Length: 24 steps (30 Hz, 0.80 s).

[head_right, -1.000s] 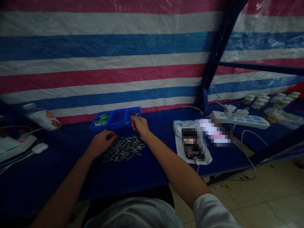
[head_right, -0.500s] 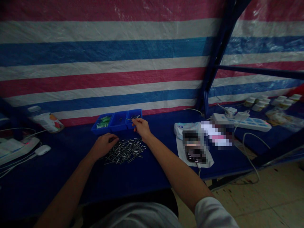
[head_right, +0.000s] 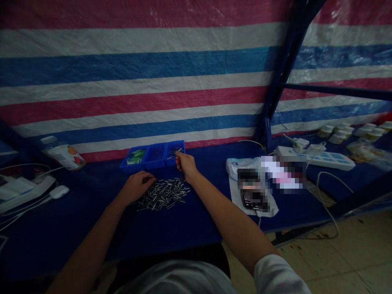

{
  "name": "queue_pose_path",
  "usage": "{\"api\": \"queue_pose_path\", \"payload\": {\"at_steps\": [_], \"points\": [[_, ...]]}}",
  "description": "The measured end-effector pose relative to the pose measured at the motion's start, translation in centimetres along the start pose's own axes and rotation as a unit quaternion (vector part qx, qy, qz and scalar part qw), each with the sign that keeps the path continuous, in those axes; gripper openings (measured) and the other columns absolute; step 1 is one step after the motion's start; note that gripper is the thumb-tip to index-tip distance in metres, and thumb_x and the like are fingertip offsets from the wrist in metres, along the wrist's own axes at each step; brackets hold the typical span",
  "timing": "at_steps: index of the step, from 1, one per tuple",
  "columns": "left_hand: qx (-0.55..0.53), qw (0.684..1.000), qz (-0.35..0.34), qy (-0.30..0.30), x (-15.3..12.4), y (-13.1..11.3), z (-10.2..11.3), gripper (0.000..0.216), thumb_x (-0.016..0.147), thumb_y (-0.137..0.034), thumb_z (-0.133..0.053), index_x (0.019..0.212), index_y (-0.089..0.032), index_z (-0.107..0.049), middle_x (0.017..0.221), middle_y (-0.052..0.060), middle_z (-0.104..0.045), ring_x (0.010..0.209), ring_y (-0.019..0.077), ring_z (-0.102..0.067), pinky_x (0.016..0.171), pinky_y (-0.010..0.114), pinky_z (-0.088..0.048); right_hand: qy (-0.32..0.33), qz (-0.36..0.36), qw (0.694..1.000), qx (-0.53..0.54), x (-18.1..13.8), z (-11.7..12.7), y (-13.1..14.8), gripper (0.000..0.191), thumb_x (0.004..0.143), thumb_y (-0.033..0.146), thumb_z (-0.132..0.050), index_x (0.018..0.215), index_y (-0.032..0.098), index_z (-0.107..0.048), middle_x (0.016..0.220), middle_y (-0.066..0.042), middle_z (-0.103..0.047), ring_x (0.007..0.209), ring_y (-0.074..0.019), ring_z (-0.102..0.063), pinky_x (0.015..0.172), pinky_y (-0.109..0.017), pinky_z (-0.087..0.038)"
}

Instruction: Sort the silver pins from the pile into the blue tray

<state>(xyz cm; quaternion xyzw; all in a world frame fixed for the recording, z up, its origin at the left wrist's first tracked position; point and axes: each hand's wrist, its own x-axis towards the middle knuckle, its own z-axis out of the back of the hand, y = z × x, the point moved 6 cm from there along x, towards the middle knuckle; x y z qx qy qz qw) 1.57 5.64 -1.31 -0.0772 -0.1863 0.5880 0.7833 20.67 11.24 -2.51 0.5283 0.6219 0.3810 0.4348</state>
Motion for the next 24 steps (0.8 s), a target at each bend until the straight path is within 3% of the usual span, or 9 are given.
{"api": "queue_pose_path", "payload": {"at_steps": [12,16,18,21,24], "points": [[-0.002,1.000,0.000,0.005,0.1,0.2,-0.2,0.028,0.086,-0.036,-0.048,0.088,-0.020,-0.071,0.089,0.006,-0.068,0.082,0.0219,-0.062,0.076,0.034,-0.046,-0.031,0.023,0.999,0.002,0.0,0.5,0.2,0.027,0.078,0.037,-0.060,0.062,0.017,-0.052,0.050,0.005,-0.050,0.038,-0.0059,-0.043,0.039,-0.020,-0.027],[-0.013,1.000,0.002,-0.004,0.1,0.2,-0.2,0.023,0.084,-0.032,-0.051,0.085,-0.020,-0.069,0.086,0.006,-0.068,0.080,0.0216,-0.062,0.077,0.033,-0.046,-0.018,0.015,1.000,-0.020,-0.4,0.2,0.5,0.026,0.084,0.042,-0.056,0.083,0.016,-0.060,0.066,0.000,-0.063,0.042,-0.0069,-0.051,0.040,-0.020,-0.030],[-0.027,1.000,0.006,-0.008,0.0,0.2,-0.2,0.019,0.082,-0.030,-0.052,0.083,-0.020,-0.068,0.085,0.005,-0.068,0.079,0.0213,-0.062,0.075,0.032,-0.046,0.000,0.017,0.999,-0.050,-0.5,-0.3,0.5,0.030,0.087,0.045,-0.052,0.091,0.017,-0.061,0.072,-0.001,-0.066,0.043,-0.0074,-0.053,0.041,-0.020,-0.032],[-0.053,0.998,0.014,-0.018,0.0,0.1,-0.1,0.016,0.081,-0.030,-0.053,0.082,-0.020,-0.066,0.083,0.005,-0.068,0.077,0.0210,-0.062,0.073,0.032,-0.045,0.039,0.080,0.985,-0.149,-0.8,-1.4,0.8,0.028,0.089,0.041,-0.051,0.085,0.016,-0.063,0.069,-0.001,-0.065,0.044,-0.0075,-0.052,0.045,-0.021,-0.036],[-0.099,0.994,0.022,-0.044,-0.1,-0.4,0.4,0.017,0.083,-0.032,-0.052,0.083,-0.020,-0.064,0.080,0.004,-0.068,0.076,0.0205,-0.062,0.073,0.032,-0.045,0.089,0.172,0.939,-0.285,-1.7,-2.9,1.0,0.021,0.086,0.033,-0.056,0.081,0.016,-0.066,0.071,-0.002,-0.065,0.053,-0.0100,-0.056,0.055,-0.024,-0.041]]}}
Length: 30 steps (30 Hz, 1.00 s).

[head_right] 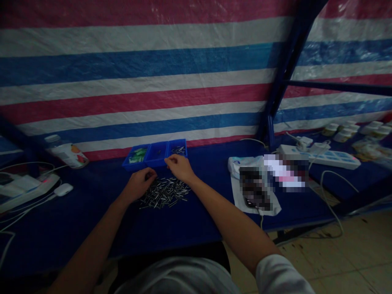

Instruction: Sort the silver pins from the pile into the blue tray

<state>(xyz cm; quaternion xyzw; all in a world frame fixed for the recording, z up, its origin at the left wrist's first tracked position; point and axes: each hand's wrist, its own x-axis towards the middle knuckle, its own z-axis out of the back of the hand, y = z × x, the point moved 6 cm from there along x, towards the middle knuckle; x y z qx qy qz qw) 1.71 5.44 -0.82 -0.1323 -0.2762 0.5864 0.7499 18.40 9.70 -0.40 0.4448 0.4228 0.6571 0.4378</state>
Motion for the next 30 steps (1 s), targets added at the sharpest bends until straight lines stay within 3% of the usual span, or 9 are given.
{"api": "queue_pose_path", "payload": {"at_steps": [5,10,13,16,18,23,26,30], "points": [[-0.201,0.978,0.011,-0.047,0.1,-0.7,0.8,0.025,0.081,-0.041,-0.056,0.088,-0.018,-0.063,0.085,0.003,-0.068,0.079,0.0185,-0.062,0.074,0.030,-0.047,0.080,0.153,0.979,-0.111,-1.5,-1.8,1.9,0.016,0.085,0.025,-0.058,0.090,0.017,-0.071,0.082,-0.002,-0.070,0.072,-0.0117,-0.060,0.068,-0.025,-0.042],[-0.305,0.949,0.048,-0.054,0.3,0.1,0.7,0.033,0.071,-0.042,-0.068,0.092,-0.017,-0.061,0.081,0.003,-0.069,0.079,0.0195,-0.065,0.076,0.032,-0.049,0.108,0.202,0.966,-0.124,-2.3,-2.2,2.6,0.026,0.084,0.021,-0.057,0.109,0.018,-0.065,0.085,-0.002,-0.068,0.071,-0.0109,-0.058,0.066,-0.024,-0.042],[-0.312,0.946,0.049,-0.070,0.3,0.3,1.0,0.039,0.071,-0.043,-0.068,0.100,-0.017,-0.064,0.091,0.006,-0.071,0.086,0.0213,-0.065,0.080,0.035,-0.050,0.096,0.225,0.957,-0.154,-2.7,-2.2,3.1,0.026,0.084,0.023,-0.059,0.109,0.018,-0.062,0.086,-0.002,-0.067,0.071,-0.0114,-0.057,0.065,-0.025,-0.040],[-0.296,0.951,0.035,-0.084,0.3,0.0,1.3,0.036,0.073,-0.044,-0.065,0.097,-0.018,-0.068,0.100,0.007,-0.071,0.095,0.0231,-0.064,0.088,0.037,-0.048,0.089,0.222,0.955,-0.178,-2.9,-2.2,3.2,0.016,0.085,0.029,-0.060,0.096,0.017,-0.063,0.082,-0.002,-0.066,0.069,-0.0117,-0.055,0.063,-0.025,-0.038],[-0.294,0.951,0.029,-0.091,0.3,0.0,1.4,0.032,0.072,-0.045,-0.066,0.090,-0.018,-0.070,0.096,0.007,-0.072,0.094,0.0232,-0.064,0.088,0.038,-0.048,0.101,0.218,0.952,-0.188,-3.0,-2.4,3.0,0.017,0.085,0.033,-0.061,0.090,0.017,-0.064,0.080,-0.002,-0.065,0.069,-0.0117,-0.055,0.063,-0.025,-0.037],[-0.326,0.938,0.037,-0.108,0.4,0.3,1.3,0.032,0.065,-0.044,-0.074,0.081,-0.017,-0.068,0.082,0.005,-0.071,0.082,0.0211,-0.065,0.080,0.035,-0.050,0.124,0.224,0.948,-0.187,-2.8,-2.9,2.8,0.017,0.089,0.029,-0.058,0.096,0.016,-0.067,0.080,-0.002,-0.066,0.068,-0.0109,-0.055,0.064,-0.024,-0.036],[-0.323,0.937,0.048,-0.125,0.2,0.5,1.5,0.030,0.063,-0.041,-0.075,0.077,-0.016,-0.066,0.077,0.004,-0.069,0.076,0.0192,-0.063,0.075,0.033,-0.050,0.117,0.211,0.960,-0.140,-2.5,-2.6,2.8,0.018,0.090,0.028,-0.055,0.090,0.016,-0.069,0.078,-0.001,-0.066,0.067,-0.0104,-0.054,0.063,-0.024,-0.037],[-0.292,0.945,0.054,-0.136,0.1,0.4,1.8,0.028,0.065,-0.041,-0.072,0.075,-0.016,-0.064,0.072,0.002,-0.067,0.072,0.0179,-0.062,0.072,0.032,-0.049,0.086,0.129,0.987,-0.030,-1.9,-2.0,2.2,0.020,0.089,0.033,-0.056,0.087,0.017,-0.068,0.077,-0.001,-0.066,0.067,-0.0107,-0.055,0.063,-0.024,-0.040]]}}
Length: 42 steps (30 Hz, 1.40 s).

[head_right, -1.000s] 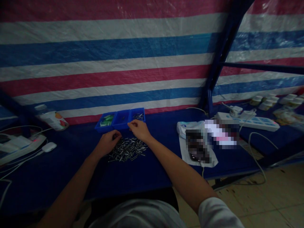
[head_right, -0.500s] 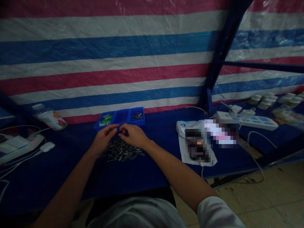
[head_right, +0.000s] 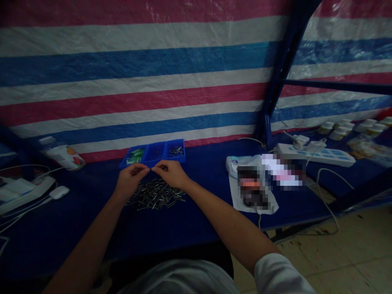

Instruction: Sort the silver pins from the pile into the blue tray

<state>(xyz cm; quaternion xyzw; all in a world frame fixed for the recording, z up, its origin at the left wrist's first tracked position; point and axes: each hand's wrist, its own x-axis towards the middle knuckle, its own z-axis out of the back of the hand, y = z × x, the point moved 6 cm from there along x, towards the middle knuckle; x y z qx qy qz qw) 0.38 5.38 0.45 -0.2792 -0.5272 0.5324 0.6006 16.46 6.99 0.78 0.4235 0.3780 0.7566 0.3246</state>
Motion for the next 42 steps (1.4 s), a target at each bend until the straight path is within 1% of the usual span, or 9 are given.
{"api": "queue_pose_path", "payload": {"at_steps": [6,10,19,23,27,31,34,37,42], "points": [[-0.012,1.000,0.002,0.010,0.0,-0.3,-0.2,0.031,0.064,-0.042,-0.072,0.078,-0.017,-0.062,0.074,0.002,-0.066,0.072,0.0170,-0.061,0.071,0.030,-0.048,-0.004,-0.076,0.991,0.111,0.5,-0.1,-1.1,0.014,0.086,0.030,-0.058,0.084,0.017,-0.065,0.075,0.000,-0.063,0.056,-0.0089,-0.052,0.056,-0.024,-0.041],[0.010,1.000,-0.012,-0.020,0.1,-0.8,0.6,0.037,0.081,-0.050,-0.053,0.090,-0.016,-0.063,0.077,0.003,-0.066,0.067,0.0156,-0.059,0.065,0.028,-0.047,-0.030,-0.114,0.971,0.206,0.8,1.2,-1.3,0.009,0.081,0.026,-0.062,0.087,0.019,-0.064,0.081,-0.001,-0.064,0.056,-0.0081,-0.052,0.053,-0.024,-0.040],[0.354,0.932,-0.045,0.059,0.2,0.8,1.4,0.028,0.084,-0.044,-0.052,0.086,-0.020,-0.066,0.078,0.005,-0.069,0.072,0.0207,-0.062,0.067,0.031,-0.044,-0.104,-0.266,0.911,0.296,0.5,2.5,-4.8,0.034,0.082,0.038,-0.059,0.060,0.020,-0.041,0.047,0.008,-0.035,0.039,-0.0066,-0.036,0.041,-0.022,-0.026],[0.368,0.923,-0.034,0.109,0.1,1.2,0.7,0.028,0.084,-0.045,-0.051,0.084,-0.021,-0.066,0.078,0.005,-0.069,0.072,0.0213,-0.063,0.066,0.032,-0.043,-0.130,-0.280,0.905,0.294,0.4,2.9,-5.1,0.027,0.083,0.041,-0.058,0.071,0.019,-0.049,0.055,0.006,-0.047,0.041,-0.0063,-0.043,0.041,-0.020,-0.030],[0.335,0.934,-0.034,0.116,-0.2,1.0,0.5,0.025,0.080,-0.042,-0.055,0.089,-0.021,-0.067,0.081,0.005,-0.069,0.073,0.0210,-0.063,0.067,0.031,-0.045,-0.073,-0.272,0.909,0.307,0.5,2.4,-4.9,0.027,0.081,0.045,-0.062,0.093,0.022,-0.055,0.076,0.001,-0.062,0.048,-0.0072,-0.051,0.043,-0.020,-0.035],[0.292,0.944,-0.036,0.148,-0.6,1.1,0.2,0.026,0.072,-0.031,-0.058,0.094,-0.020,-0.067,0.087,0.005,-0.069,0.077,0.0199,-0.062,0.069,0.030,-0.048,-0.033,-0.247,0.952,0.176,0.6,2.2,-5.0,0.022,0.085,0.040,-0.058,0.090,0.019,-0.060,0.077,-0.002,-0.063,0.047,-0.0074,-0.048,0.044,-0.022,-0.033],[0.284,0.943,-0.036,0.171,-0.8,1.3,-0.2,0.026,0.071,-0.026,-0.055,0.093,-0.020,-0.068,0.084,0.004,-0.069,0.075,0.0190,-0.061,0.069,0.030,-0.047,-0.002,-0.118,0.992,-0.043,0.8,2.2,-3.5,0.017,0.083,0.033,-0.060,0.085,0.018,-0.066,0.074,-0.002,-0.064,0.057,-0.0100,-0.053,0.055,-0.024,-0.037],[0.272,0.943,-0.028,0.189,-0.8,1.3,-0.6,0.026,0.071,-0.024,-0.052,0.092,-0.020,-0.067,0.082,0.003,-0.069,0.072,0.0182,-0.060,0.068,0.029,-0.046,0.056,0.000,0.974,-0.219,0.5,1.4,-2.1,0.014,0.080,0.031,-0.064,0.086,0.020,-0.070,0.079,-0.003,-0.067,0.071,-0.0138,-0.058,0.065,-0.027,-0.039],[0.247,0.948,-0.017,0.199,-1.0,1.1,-0.9,0.028,0.070,-0.024,-0.050,0.092,-0.020,-0.067,0.080,0.003,-0.068,0.073,0.0191,-0.061,0.066,0.029,-0.046,0.138,0.017,0.934,-0.330,-0.3,0.4,-2.0,0.016,0.078,0.030,-0.064,0.090,0.024,-0.073,0.087,-0.004,-0.069,0.082,-0.0190,-0.060,0.066,-0.028,-0.038]]}}
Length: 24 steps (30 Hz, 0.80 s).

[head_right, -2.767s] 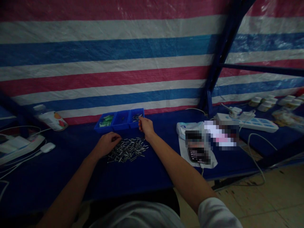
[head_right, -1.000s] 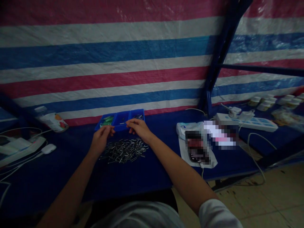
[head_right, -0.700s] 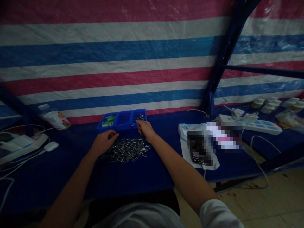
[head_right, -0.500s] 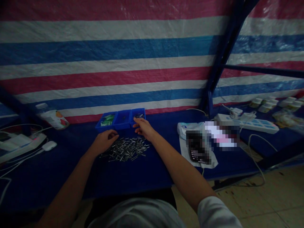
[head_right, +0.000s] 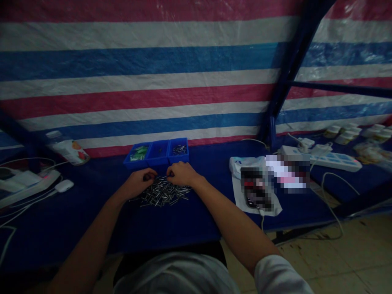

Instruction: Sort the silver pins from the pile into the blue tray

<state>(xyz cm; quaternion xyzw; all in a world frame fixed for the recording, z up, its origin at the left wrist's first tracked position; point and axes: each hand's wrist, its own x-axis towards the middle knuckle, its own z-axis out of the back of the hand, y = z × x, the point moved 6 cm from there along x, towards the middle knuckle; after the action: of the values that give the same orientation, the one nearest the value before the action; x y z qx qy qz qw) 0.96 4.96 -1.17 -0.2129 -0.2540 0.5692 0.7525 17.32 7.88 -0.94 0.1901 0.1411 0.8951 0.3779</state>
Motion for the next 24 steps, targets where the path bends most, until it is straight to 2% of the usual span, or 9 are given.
{"api": "queue_pose_path", "payload": {"at_steps": [7,15,19,24], "points": [[-0.004,1.000,-0.004,0.000,0.0,-0.4,-0.2,0.030,0.069,-0.022,-0.050,0.094,-0.019,-0.067,0.079,0.002,-0.067,0.071,0.0181,-0.060,0.066,0.029,-0.046,0.012,0.000,0.999,0.039,0.2,-0.6,-0.1,0.018,0.079,0.021,-0.062,0.092,0.025,-0.073,0.087,-0.003,-0.070,0.079,-0.0178,-0.062,0.066,-0.027,-0.040],[0.004,1.000,-0.022,-0.006,0.1,-0.7,-0.4,0.027,0.073,-0.022,-0.050,0.094,-0.020,-0.067,0.078,0.002,-0.068,0.072,0.0175,-0.061,0.066,0.028,-0.045,0.033,-0.016,0.999,0.031,0.3,-1.5,-0.4,0.026,0.086,0.021,-0.054,0.109,0.023,-0.068,0.107,-0.009,-0.069,0.100,-0.0241,-0.061,0.080,-0.034,-0.042],[0.004,1.000,-0.028,-0.005,0.1,-1.1,-0.4,0.025,0.073,-0.022,-0.051,0.093,-0.019,-0.067,0.078,0.002,-0.068,0.072,0.0174,-0.061,0.066,0.028,-0.045,0.047,-0.030,0.998,0.024,0.2,-1.6,-0.1,0.029,0.087,0.019,-0.052,0.113,0.022,-0.066,0.112,-0.011,-0.067,0.104,-0.0268,-0.059,0.083,-0.038,-0.041],[0.000,1.000,-0.027,0.001,0.1,-1.2,-0.5,0.021,0.073,-0.021,-0.050,0.087,-0.019,-0.066,0.075,0.001,-0.066,0.069,0.0162,-0.059,0.063,0.026,-0.044,0.034,-0.037,0.999,0.006,0.1,-1.5,-0.1,0.034,0.088,0.015,-0.047,0.117,0.021,-0.064,0.114,-0.013,-0.064,0.107,-0.0264,-0.055,0.085,-0.038,-0.040]]}}
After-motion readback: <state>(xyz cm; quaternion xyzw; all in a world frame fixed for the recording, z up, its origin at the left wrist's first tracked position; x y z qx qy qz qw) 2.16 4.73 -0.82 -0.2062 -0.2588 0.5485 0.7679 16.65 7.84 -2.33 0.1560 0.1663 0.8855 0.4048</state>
